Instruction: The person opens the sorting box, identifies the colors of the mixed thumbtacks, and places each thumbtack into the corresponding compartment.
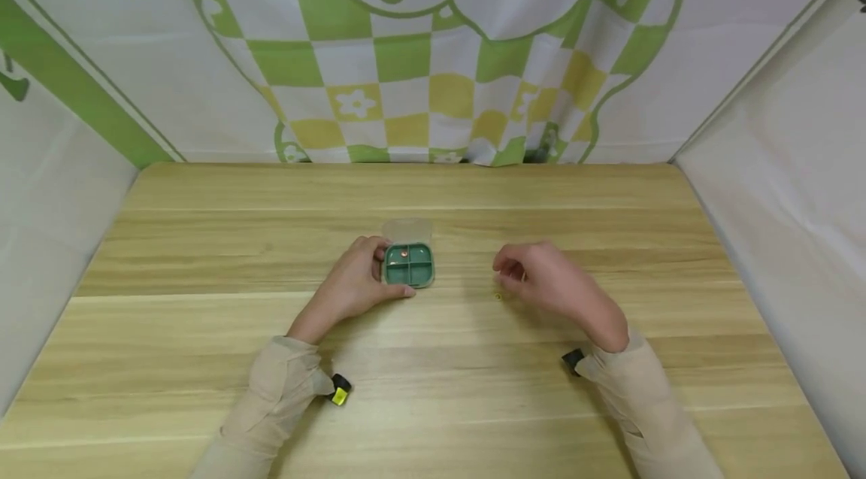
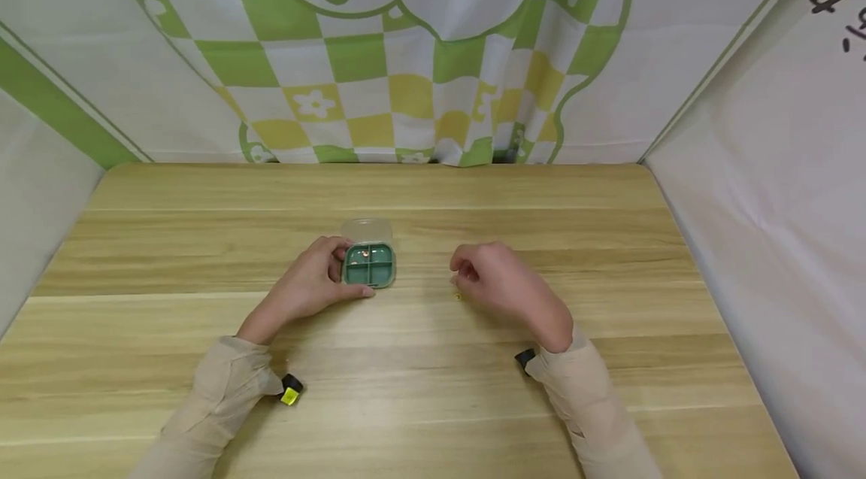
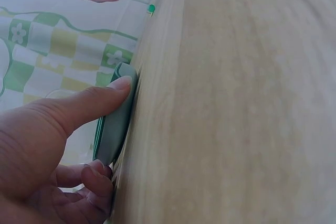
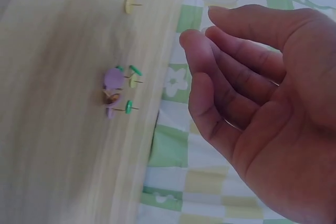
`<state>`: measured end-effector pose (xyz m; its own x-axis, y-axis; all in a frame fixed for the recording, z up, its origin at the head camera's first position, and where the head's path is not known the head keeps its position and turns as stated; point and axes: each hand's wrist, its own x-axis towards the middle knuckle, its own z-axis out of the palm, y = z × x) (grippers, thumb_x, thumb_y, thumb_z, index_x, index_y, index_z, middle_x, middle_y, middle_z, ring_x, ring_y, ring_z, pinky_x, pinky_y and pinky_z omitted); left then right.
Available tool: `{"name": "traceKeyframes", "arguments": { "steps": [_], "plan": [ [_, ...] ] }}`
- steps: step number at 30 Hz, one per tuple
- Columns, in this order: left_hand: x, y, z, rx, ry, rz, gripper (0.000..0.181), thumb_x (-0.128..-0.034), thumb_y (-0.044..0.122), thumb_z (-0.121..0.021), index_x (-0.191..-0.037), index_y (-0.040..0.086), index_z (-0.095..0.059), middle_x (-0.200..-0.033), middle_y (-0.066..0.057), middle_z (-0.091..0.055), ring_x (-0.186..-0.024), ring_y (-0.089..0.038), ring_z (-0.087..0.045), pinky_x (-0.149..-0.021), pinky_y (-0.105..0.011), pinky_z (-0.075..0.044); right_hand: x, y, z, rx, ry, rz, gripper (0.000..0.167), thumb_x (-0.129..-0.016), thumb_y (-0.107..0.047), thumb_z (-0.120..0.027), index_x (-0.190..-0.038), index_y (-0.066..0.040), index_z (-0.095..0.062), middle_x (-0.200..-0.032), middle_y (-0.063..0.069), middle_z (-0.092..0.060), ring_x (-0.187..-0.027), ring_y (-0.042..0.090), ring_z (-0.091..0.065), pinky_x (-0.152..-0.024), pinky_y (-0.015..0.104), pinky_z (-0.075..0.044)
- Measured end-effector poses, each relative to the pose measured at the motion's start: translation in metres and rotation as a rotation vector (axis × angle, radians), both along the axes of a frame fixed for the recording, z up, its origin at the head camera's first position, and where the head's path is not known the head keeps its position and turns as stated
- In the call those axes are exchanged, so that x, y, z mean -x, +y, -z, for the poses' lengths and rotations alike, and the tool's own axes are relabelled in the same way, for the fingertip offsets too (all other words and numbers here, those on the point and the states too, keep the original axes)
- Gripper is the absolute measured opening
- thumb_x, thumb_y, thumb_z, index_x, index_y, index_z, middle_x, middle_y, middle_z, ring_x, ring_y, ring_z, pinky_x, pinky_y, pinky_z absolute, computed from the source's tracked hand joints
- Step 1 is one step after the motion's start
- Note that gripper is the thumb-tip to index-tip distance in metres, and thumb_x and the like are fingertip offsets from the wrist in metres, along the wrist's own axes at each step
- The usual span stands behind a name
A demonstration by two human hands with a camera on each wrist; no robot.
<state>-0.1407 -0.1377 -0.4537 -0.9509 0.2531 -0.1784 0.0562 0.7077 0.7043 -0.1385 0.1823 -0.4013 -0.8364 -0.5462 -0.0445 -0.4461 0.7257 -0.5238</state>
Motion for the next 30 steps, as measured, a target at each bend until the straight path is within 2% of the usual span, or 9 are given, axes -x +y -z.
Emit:
{"name": "traceKeyframes", "arguments": {
  "steps": [7,14,24,30],
  "plan": [
    [-0.001,0.0,0.001,-0.002,-0.003,0.001,0.086,-0.0784,0.041,-0.093,-0.142,0.001,-0.053,-0.123,-0.015,-0.06,-0.102,-0.025,-0.057,-0.088,-0.038,-0.049,-0.002,0.002,0.005,-0.063,-0.055,-0.04,0.008,-0.096,-0.006,-0.069,-0.099,-0.009,-0.075,-0.085,-0.002,-0.072,-0.074,0.007,-0.059,-0.07,0.026,-0.051],
    [0.0,0.0,-0.001,0.015,0.005,0.008,0.083,-0.0781,0.042,-0.094,-0.139,0.001,-0.054,-0.121,-0.014,-0.06,-0.105,-0.026,-0.056,-0.092,-0.041,-0.049,-0.003,0.001,0.013,-0.07,-0.082,-0.069,0.006,-0.091,-0.005,-0.072,-0.089,-0.011,-0.073,-0.082,-0.003,-0.068,-0.073,0.007,-0.054,-0.07,0.025,-0.048],
    [0.002,0.001,0.001,0.001,0.009,0.008,0.083,-0.0774,0.041,-0.094,-0.139,0.001,-0.055,-0.12,-0.013,-0.06,-0.103,-0.024,-0.056,-0.09,-0.038,-0.048,-0.002,-0.008,0.021,-0.131,-0.037,-0.087,0.01,-0.091,0.0,-0.07,-0.086,-0.008,-0.074,-0.08,0.0,-0.07,-0.072,0.008,-0.056,-0.069,0.026,-0.05],
    [0.0,0.0,-0.001,0.003,0.0,0.005,0.085,-0.0782,0.041,-0.094,-0.141,0.001,-0.053,-0.122,-0.014,-0.059,-0.102,-0.025,-0.055,-0.089,-0.038,-0.048,-0.001,-0.012,0.023,-0.152,-0.041,-0.082,0.01,-0.094,-0.003,-0.069,-0.088,-0.008,-0.074,-0.082,0.001,-0.072,-0.073,0.008,-0.059,-0.07,0.027,-0.052]
  ]
}}
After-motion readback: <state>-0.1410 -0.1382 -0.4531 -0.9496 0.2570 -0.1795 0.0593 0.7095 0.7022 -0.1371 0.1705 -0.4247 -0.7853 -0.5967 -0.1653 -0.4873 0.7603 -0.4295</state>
